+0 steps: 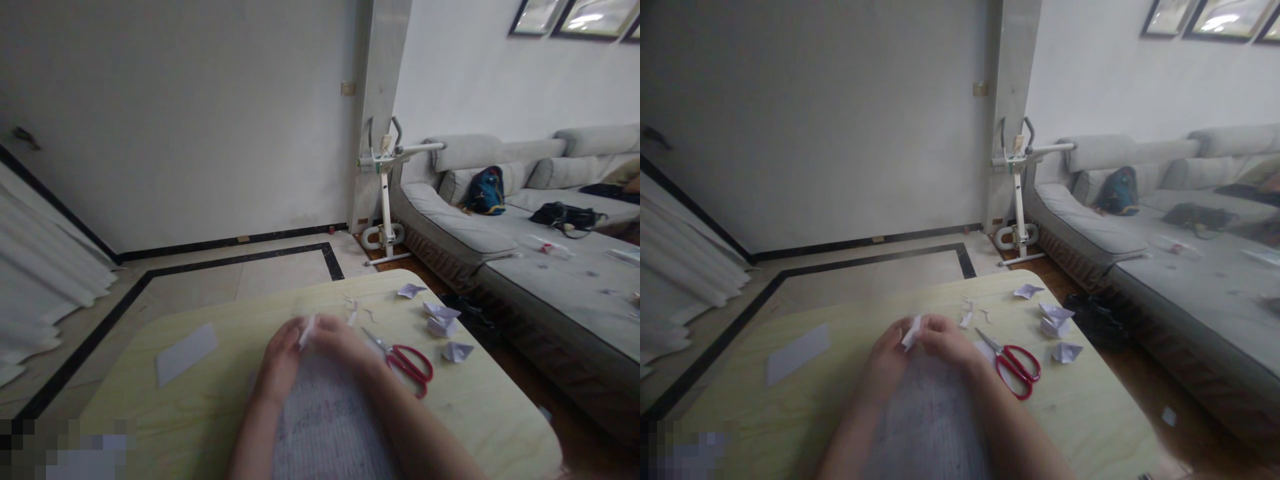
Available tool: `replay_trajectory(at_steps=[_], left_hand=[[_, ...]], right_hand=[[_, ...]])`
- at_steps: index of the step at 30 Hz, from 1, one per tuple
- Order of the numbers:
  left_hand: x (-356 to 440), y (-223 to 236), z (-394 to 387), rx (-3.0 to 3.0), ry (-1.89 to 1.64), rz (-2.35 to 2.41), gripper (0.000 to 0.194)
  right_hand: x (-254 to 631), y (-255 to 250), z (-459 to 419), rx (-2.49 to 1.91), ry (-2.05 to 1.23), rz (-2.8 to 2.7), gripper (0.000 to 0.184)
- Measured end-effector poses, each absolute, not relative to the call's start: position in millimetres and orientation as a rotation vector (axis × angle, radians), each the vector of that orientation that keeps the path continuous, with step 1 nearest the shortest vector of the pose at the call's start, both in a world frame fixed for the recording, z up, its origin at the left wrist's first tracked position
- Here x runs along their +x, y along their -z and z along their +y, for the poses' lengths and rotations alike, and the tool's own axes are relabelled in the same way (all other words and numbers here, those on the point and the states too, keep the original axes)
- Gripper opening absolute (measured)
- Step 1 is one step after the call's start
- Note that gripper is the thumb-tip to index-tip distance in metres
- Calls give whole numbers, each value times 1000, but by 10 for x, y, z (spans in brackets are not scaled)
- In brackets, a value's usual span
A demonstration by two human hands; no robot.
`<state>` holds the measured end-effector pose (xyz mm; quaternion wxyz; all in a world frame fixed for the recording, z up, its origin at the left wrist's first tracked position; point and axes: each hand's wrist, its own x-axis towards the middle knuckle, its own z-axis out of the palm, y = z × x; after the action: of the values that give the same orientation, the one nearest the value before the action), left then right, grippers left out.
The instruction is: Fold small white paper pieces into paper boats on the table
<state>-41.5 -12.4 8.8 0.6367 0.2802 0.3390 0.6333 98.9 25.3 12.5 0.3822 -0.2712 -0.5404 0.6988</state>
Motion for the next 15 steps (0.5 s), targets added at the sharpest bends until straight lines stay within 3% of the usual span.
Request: replay_trajectory(at_steps=[7, 15], left_hand=[[-453, -167, -187, 575, -1368, 781, 15], [-434, -300, -252, 723, -1271, 941, 16]], right_hand=[[1027, -153, 244, -561, -1968, -1380, 35], [1037, -243, 197, -522, -2084, -1282, 31]])
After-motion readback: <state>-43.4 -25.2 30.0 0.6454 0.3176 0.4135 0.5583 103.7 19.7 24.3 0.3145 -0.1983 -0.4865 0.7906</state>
